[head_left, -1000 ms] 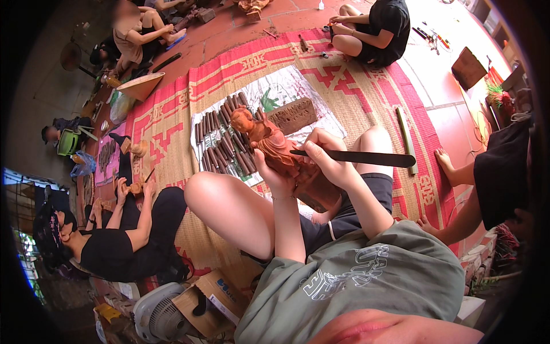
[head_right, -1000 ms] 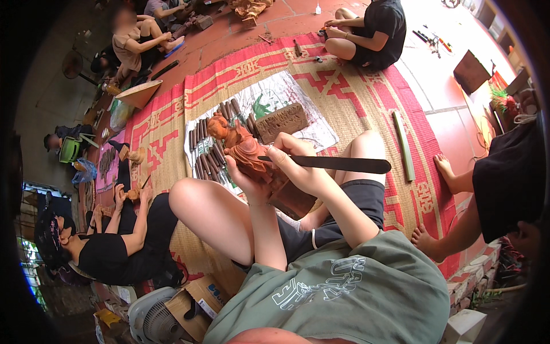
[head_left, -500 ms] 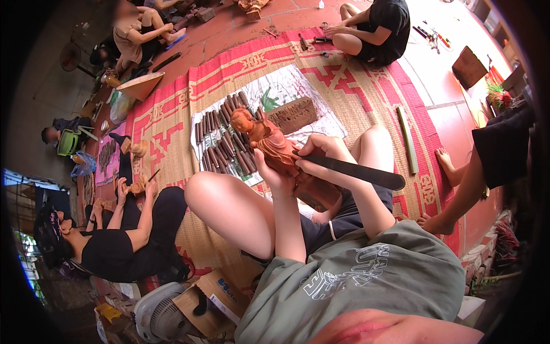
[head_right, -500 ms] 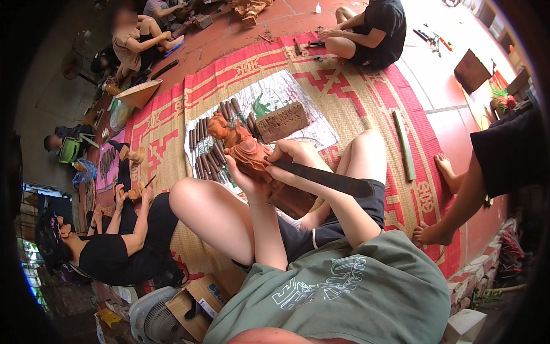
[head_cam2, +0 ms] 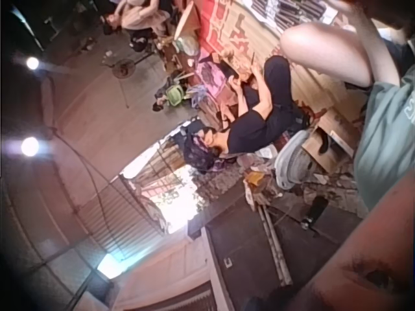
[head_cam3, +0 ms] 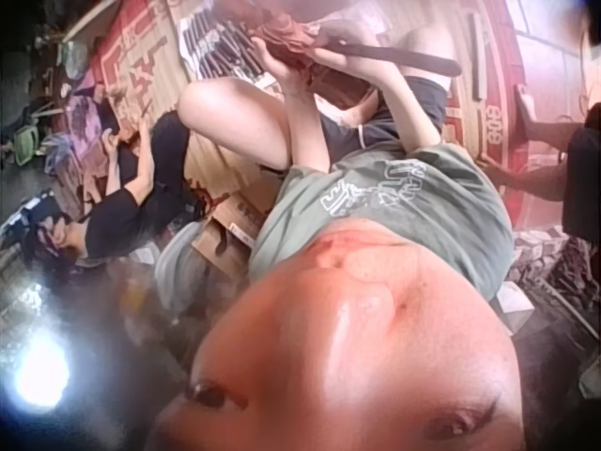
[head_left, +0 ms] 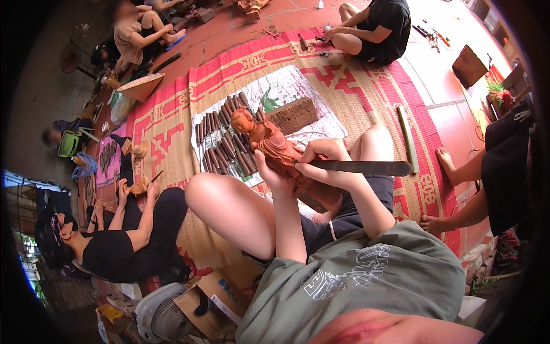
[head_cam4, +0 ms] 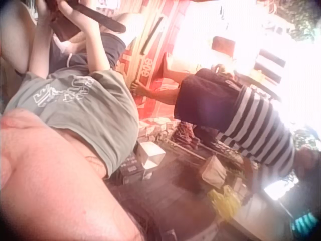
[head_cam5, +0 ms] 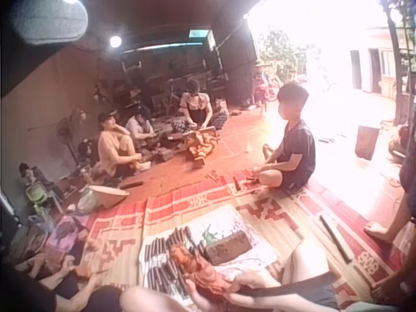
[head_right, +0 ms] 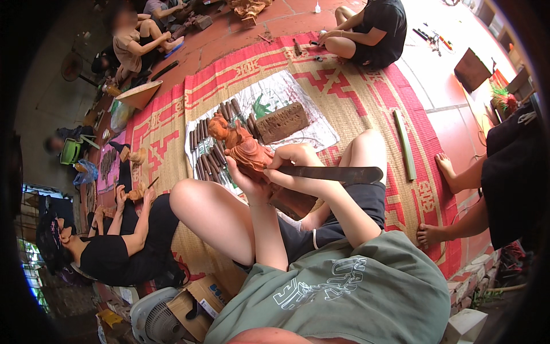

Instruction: The person sits on a mat and carves a small wooden figurine using a chisel. They hold the wood in their left hand and use the tool in their right hand to shape the surface, occasionally rotating the piece to access different angles.

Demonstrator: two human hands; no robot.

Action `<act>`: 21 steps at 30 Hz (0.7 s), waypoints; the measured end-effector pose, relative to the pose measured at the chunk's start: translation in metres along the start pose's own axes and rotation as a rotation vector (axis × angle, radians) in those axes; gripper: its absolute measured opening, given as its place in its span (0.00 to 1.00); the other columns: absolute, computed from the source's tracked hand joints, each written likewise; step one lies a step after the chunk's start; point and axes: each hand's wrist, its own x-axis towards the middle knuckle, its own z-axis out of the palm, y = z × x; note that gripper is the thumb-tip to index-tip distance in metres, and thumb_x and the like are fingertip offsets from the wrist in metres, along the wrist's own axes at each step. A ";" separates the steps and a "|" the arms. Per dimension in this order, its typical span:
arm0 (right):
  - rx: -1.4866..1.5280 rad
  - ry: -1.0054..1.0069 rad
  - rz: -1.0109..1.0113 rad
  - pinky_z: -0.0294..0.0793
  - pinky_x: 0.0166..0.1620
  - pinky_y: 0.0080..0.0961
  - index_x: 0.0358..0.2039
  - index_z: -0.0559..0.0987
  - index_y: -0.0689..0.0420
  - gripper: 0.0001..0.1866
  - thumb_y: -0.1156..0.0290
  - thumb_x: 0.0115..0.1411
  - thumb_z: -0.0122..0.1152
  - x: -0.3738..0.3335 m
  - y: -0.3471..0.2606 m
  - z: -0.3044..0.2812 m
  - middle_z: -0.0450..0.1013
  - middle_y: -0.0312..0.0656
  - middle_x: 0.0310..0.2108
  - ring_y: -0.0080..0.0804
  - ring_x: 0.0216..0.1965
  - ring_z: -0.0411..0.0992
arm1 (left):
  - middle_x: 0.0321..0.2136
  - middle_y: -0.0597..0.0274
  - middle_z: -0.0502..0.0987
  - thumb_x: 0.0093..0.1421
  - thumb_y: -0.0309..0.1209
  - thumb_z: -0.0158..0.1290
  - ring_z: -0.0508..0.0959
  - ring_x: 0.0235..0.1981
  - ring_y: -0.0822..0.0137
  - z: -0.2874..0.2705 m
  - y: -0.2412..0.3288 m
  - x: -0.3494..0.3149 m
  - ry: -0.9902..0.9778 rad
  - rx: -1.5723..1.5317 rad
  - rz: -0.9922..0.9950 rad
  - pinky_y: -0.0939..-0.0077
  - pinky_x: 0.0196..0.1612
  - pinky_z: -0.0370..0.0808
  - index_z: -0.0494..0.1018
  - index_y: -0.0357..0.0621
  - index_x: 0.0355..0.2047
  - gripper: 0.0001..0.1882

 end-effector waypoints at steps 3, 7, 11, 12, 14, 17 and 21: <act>-0.018 0.092 -0.065 0.66 0.23 0.22 0.17 0.73 0.61 0.09 0.71 0.43 0.64 0.004 0.000 0.005 0.69 0.40 0.14 0.26 0.17 0.69 | 0.31 0.56 0.72 0.57 0.59 0.35 0.74 0.31 0.63 0.006 0.003 -0.005 -0.026 -0.020 -0.034 0.70 0.35 0.72 0.64 0.41 0.44 0.32; -0.011 0.086 -0.111 0.64 0.22 0.22 0.15 0.71 0.61 0.10 0.72 0.44 0.63 0.002 0.014 0.008 0.68 0.39 0.14 0.27 0.16 0.68 | 0.32 0.58 0.72 0.57 0.58 0.36 0.74 0.32 0.64 0.007 0.006 -0.006 -0.027 -0.020 -0.035 0.71 0.35 0.72 0.64 0.42 0.44 0.31; 0.028 0.118 -0.115 0.63 0.22 0.22 0.15 0.70 0.60 0.10 0.72 0.44 0.63 0.002 0.016 0.010 0.68 0.40 0.14 0.27 0.16 0.67 | 0.32 0.58 0.72 0.57 0.58 0.36 0.74 0.32 0.64 0.013 0.007 -0.007 -0.011 -0.018 -0.025 0.71 0.34 0.72 0.64 0.42 0.45 0.32; 0.018 0.125 -0.138 0.63 0.22 0.22 0.15 0.70 0.60 0.10 0.71 0.44 0.63 0.003 0.015 0.010 0.68 0.40 0.14 0.27 0.16 0.67 | 0.32 0.58 0.72 0.57 0.58 0.36 0.74 0.31 0.64 0.010 0.005 -0.006 -0.009 -0.020 -0.019 0.71 0.34 0.72 0.64 0.42 0.45 0.32; 0.009 0.156 -0.174 0.64 0.23 0.23 0.15 0.71 0.60 0.10 0.71 0.44 0.63 0.004 0.015 0.013 0.68 0.40 0.14 0.28 0.16 0.67 | 0.32 0.57 0.72 0.57 0.59 0.36 0.74 0.31 0.64 0.008 0.004 -0.005 -0.011 -0.027 -0.024 0.71 0.34 0.72 0.64 0.42 0.45 0.32; 0.001 0.182 -0.205 0.64 0.23 0.23 0.16 0.71 0.61 0.09 0.72 0.44 0.62 0.006 0.016 0.017 0.68 0.40 0.15 0.28 0.17 0.67 | 0.34 0.56 0.72 0.57 0.57 0.36 0.73 0.33 0.62 0.001 0.005 -0.004 -0.084 -0.051 -0.061 0.69 0.36 0.72 0.63 0.42 0.46 0.32; -0.064 0.078 -0.137 0.65 0.24 0.23 0.16 0.71 0.61 0.08 0.74 0.43 0.61 -0.001 0.021 0.011 0.68 0.41 0.16 0.28 0.18 0.67 | 0.38 0.57 0.70 0.59 0.54 0.36 0.73 0.37 0.62 -0.008 0.004 0.000 -0.126 -0.049 -0.042 0.68 0.40 0.71 0.61 0.43 0.49 0.29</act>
